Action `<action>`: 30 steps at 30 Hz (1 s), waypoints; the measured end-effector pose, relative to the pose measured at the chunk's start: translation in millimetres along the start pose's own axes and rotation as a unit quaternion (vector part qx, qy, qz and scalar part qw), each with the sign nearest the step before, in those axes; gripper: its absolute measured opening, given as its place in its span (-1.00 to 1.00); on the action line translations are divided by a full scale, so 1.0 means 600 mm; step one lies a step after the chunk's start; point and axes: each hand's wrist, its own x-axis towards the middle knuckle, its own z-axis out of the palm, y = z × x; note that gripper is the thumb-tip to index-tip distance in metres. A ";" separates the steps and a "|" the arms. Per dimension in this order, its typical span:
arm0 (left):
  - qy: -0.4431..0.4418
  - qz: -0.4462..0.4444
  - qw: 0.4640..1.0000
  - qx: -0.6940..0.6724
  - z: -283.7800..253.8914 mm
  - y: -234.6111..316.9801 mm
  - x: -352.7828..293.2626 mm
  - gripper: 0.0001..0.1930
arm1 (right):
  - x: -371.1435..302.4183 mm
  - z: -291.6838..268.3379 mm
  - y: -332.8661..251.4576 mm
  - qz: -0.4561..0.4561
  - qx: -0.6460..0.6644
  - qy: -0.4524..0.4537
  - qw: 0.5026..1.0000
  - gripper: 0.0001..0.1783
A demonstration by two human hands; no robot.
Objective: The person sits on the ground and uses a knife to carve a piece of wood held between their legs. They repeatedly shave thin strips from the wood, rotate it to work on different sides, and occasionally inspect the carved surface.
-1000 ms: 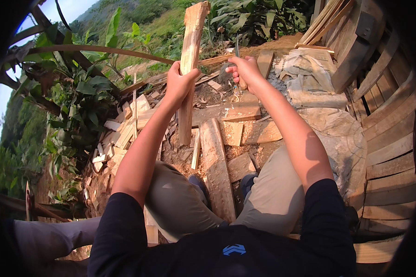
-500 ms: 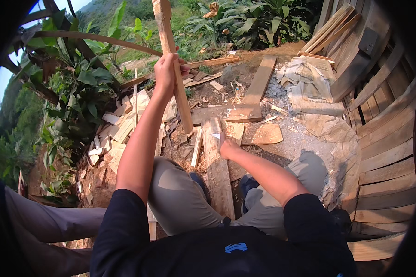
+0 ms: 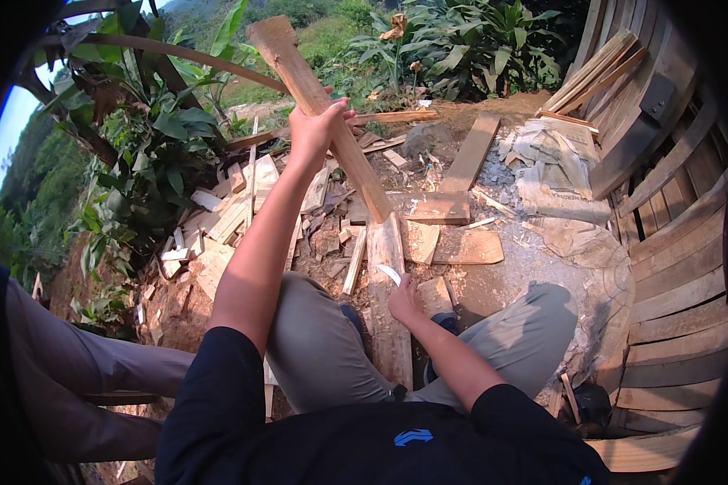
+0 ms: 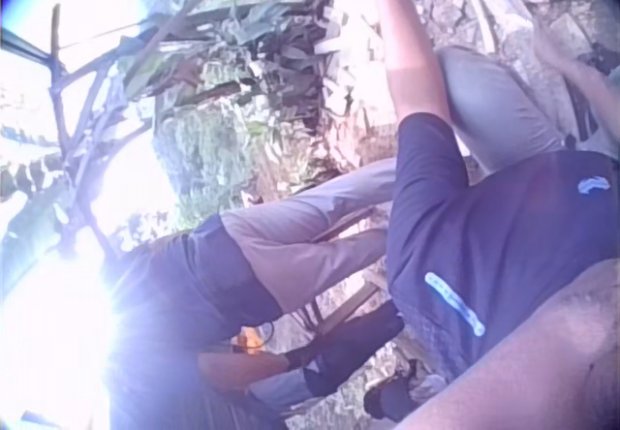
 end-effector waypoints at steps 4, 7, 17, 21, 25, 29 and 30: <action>-0.001 0.073 0.993 0.089 0.011 0.003 0.003 -0.46 | 0.078 -0.034 0.017 0.045 0.100 0.016 0.994 -0.40; 0.012 0.067 0.993 0.100 0.011 0.018 -0.018 -0.55 | 0.094 -0.024 0.021 0.014 0.119 0.047 0.992 -0.40; -0.020 -0.038 0.999 -0.030 0.024 0.028 -0.024 -0.28 | 0.104 -0.359 -0.207 -0.171 0.595 -0.179 0.765 -0.39; 0.016 -0.022 0.995 -0.094 0.064 0.031 -0.024 -0.25 | 0.027 -0.450 -0.305 -0.298 0.395 -0.318 0.809 -0.36; 0.087 0.014 0.994 -0.062 0.071 0.026 -0.005 -0.30 | 0.015 -0.444 -0.301 -0.329 0.367 -0.399 0.773 -0.42; 0.127 0.061 0.988 -0.058 0.074 0.012 0.008 -0.38 | 0.023 -0.474 -0.306 -0.263 0.455 -0.453 0.720 -0.42; 0.122 0.088 0.988 -0.034 0.078 0.010 0.013 -0.39 | 0.036 -0.479 -0.308 -0.261 0.465 -0.458 0.711 -0.39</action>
